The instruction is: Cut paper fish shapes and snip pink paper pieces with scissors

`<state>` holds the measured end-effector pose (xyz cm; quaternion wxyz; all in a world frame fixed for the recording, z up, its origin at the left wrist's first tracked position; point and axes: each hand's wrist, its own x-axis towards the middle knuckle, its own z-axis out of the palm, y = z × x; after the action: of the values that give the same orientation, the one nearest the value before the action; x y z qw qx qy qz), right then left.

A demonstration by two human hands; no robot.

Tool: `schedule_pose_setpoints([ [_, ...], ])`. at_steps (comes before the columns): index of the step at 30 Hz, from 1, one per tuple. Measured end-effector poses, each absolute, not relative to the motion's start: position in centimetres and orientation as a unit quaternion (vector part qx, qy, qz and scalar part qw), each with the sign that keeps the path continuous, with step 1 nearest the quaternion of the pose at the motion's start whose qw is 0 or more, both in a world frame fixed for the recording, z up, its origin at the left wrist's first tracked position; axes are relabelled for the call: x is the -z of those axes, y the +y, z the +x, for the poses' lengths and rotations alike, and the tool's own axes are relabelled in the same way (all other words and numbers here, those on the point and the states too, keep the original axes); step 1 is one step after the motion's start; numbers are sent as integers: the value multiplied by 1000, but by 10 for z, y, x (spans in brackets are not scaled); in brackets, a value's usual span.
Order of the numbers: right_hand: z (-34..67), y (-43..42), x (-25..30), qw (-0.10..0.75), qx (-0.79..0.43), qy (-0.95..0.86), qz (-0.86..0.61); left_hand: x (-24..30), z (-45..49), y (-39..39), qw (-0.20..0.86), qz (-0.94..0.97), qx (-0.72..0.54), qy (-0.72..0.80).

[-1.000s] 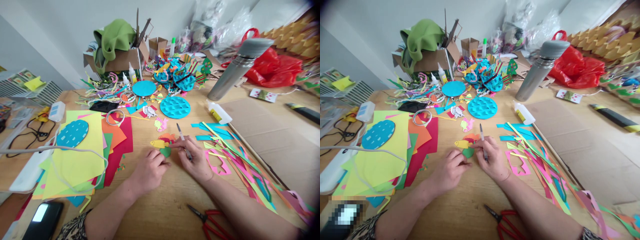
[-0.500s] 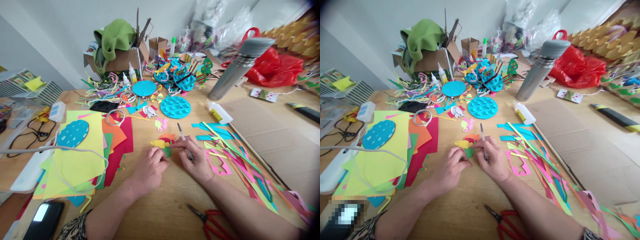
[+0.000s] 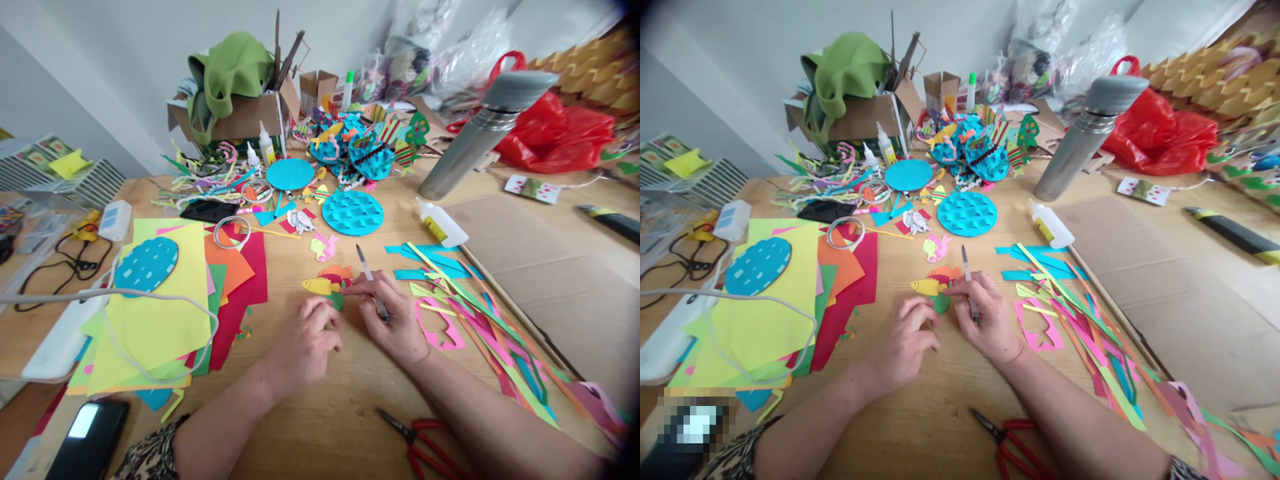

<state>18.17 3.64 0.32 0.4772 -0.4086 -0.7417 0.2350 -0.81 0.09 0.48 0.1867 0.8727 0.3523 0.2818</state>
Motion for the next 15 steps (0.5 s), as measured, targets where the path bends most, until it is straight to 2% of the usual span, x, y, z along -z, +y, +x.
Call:
schedule_pose_setpoints([
  [5, 182, 36, -2, 477, -235, -741, -409, -2, -8, 3, 168, 855, -268, 412],
  [15, 183, 36, -2, 478, -234, -742, -409, -1, -6, 2, 185, 851, -254, 422],
])
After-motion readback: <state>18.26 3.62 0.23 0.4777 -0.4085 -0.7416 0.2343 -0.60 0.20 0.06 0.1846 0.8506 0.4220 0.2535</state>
